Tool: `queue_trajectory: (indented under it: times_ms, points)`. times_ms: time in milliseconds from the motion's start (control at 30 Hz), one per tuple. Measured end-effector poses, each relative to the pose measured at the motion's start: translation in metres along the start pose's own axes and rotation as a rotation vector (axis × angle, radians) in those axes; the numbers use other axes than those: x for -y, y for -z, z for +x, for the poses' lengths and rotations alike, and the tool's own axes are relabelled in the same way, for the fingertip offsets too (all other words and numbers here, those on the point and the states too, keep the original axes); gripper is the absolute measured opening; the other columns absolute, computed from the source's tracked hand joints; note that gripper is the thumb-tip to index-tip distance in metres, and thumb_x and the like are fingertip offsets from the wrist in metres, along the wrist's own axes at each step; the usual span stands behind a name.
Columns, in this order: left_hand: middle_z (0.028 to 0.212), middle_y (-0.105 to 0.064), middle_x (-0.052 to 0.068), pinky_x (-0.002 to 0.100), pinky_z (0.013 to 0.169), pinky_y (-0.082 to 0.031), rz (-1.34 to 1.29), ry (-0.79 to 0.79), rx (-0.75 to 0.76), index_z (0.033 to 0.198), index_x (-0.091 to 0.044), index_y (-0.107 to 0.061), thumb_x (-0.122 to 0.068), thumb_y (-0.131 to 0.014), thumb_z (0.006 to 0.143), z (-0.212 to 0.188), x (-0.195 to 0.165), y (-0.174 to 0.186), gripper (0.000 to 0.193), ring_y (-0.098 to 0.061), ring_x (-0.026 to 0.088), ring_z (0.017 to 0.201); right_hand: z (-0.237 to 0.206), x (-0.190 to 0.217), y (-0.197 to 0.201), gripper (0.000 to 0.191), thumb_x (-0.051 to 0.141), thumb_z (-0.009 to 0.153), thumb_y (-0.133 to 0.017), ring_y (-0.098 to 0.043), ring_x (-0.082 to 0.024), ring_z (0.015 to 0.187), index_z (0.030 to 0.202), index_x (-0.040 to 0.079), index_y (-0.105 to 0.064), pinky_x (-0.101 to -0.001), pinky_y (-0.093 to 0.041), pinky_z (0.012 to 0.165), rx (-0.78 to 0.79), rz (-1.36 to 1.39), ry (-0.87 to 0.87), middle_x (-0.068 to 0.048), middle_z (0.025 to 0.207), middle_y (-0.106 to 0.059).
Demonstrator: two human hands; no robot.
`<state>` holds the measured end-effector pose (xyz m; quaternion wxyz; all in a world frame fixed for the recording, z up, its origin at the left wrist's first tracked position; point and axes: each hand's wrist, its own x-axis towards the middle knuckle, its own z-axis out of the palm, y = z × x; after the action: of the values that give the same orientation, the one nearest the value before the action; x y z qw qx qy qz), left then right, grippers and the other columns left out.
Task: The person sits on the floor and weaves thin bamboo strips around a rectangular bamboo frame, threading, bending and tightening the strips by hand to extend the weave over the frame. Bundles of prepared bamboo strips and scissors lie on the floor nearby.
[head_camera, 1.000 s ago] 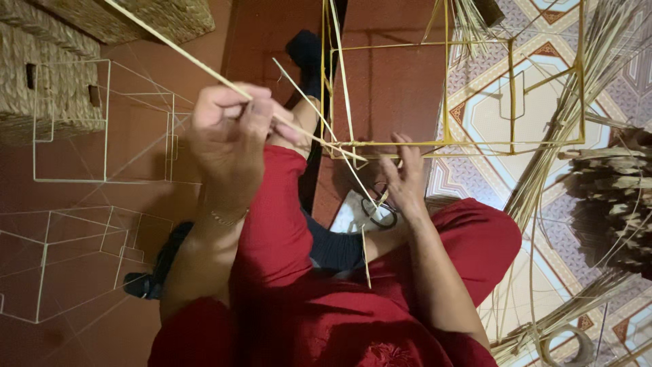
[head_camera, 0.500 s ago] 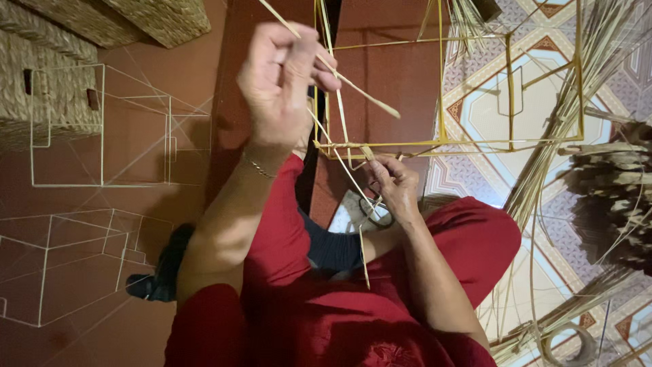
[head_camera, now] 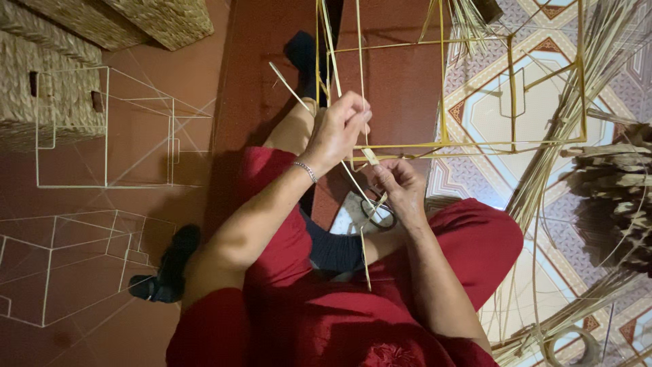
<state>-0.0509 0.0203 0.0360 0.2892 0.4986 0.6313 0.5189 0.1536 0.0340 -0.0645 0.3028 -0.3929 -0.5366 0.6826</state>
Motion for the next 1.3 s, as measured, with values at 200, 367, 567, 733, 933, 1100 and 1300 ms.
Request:
queue_trajectory:
  times_ms: [200,367,567,733,933,1100,1300]
  points:
    - [0.071,-0.073,0.006,0.030,0.035,-0.043,0.044,0.339,0.073,0.097,-0.005,-0.058,-0.014,-0.066,0.096,-0.017,0.009,-0.001,0.013,-0.060,0.013,0.042,-0.001,0.026,-0.004,0.008,0.010,0.098,-0.070,-0.059,-0.007,0.064,0.098,0.002,-0.068,-0.0235,-0.052,0.062,0.021,0.303,-0.124,-0.002,0.078,-0.067]
    - [0.062,-0.071,0.008,0.029,0.040,-0.043,0.168,0.163,0.122,0.093,-0.004,-0.059,-0.015,-0.072,0.098,-0.016,0.011,-0.001,0.019,-0.060,0.013,0.043,0.006,0.049,-0.009,0.010,0.010,0.100,-0.067,-0.052,-0.009,0.053,0.096,0.002,-0.067,-0.0251,-0.047,0.051,0.037,0.432,-0.179,-0.005,0.073,-0.066]
    - [0.070,-0.073,0.006,0.029,0.034,-0.048,0.073,0.266,0.296,0.099,-0.002,-0.054,-0.008,-0.060,0.095,-0.016,-0.007,0.011,0.009,-0.060,0.012,0.040,0.011,0.070,-0.015,0.011,0.011,0.097,-0.067,-0.047,-0.007,0.045,0.098,0.000,-0.068,-0.0252,-0.043,0.042,-0.018,0.508,-0.258,-0.004,0.071,-0.066]
    - [0.075,-0.074,0.011,0.028,0.033,-0.048,0.073,0.214,0.337,0.100,-0.001,-0.053,-0.004,-0.065,0.088,-0.015,-0.018,0.016,0.017,-0.061,0.012,0.041,0.015,0.075,-0.020,0.017,0.014,0.099,-0.066,-0.046,-0.006,0.047,0.104,-0.002,-0.070,-0.0227,-0.040,0.045,0.002,0.541,-0.228,-0.004,0.077,-0.068]
    - [0.083,-0.078,0.011,0.029,0.029,-0.044,0.052,0.395,0.344,0.097,-0.004,-0.056,-0.008,-0.069,0.092,-0.002,-0.009,0.007,0.014,-0.060,0.013,0.040,0.011,0.065,-0.004,0.032,0.026,0.105,-0.058,-0.052,-0.010,0.050,0.111,-0.002,-0.073,-0.0235,-0.043,0.049,0.033,0.510,-0.196,-0.008,0.077,-0.070]
    - [0.081,-0.076,0.010,0.027,0.029,-0.047,-0.053,0.378,0.359,0.099,-0.003,-0.054,-0.003,-0.069,0.089,-0.001,-0.002,0.006,0.018,-0.062,0.010,0.043,0.007,0.041,-0.002,0.017,0.017,0.102,-0.067,-0.066,-0.010,0.065,0.111,0.002,-0.071,-0.0263,-0.056,0.054,-0.006,0.112,-0.107,-0.006,0.085,-0.073]
    - [0.072,-0.073,0.006,0.027,0.031,-0.049,-0.077,0.373,0.390,0.107,-0.004,-0.064,-0.001,-0.068,0.090,0.000,0.006,0.003,0.018,-0.058,0.007,0.044,0.001,0.019,-0.024,0.010,0.010,0.098,-0.072,-0.055,-0.005,0.059,0.105,0.003,-0.075,-0.0238,-0.044,0.050,0.028,-0.143,-0.029,-0.002,0.076,-0.068]
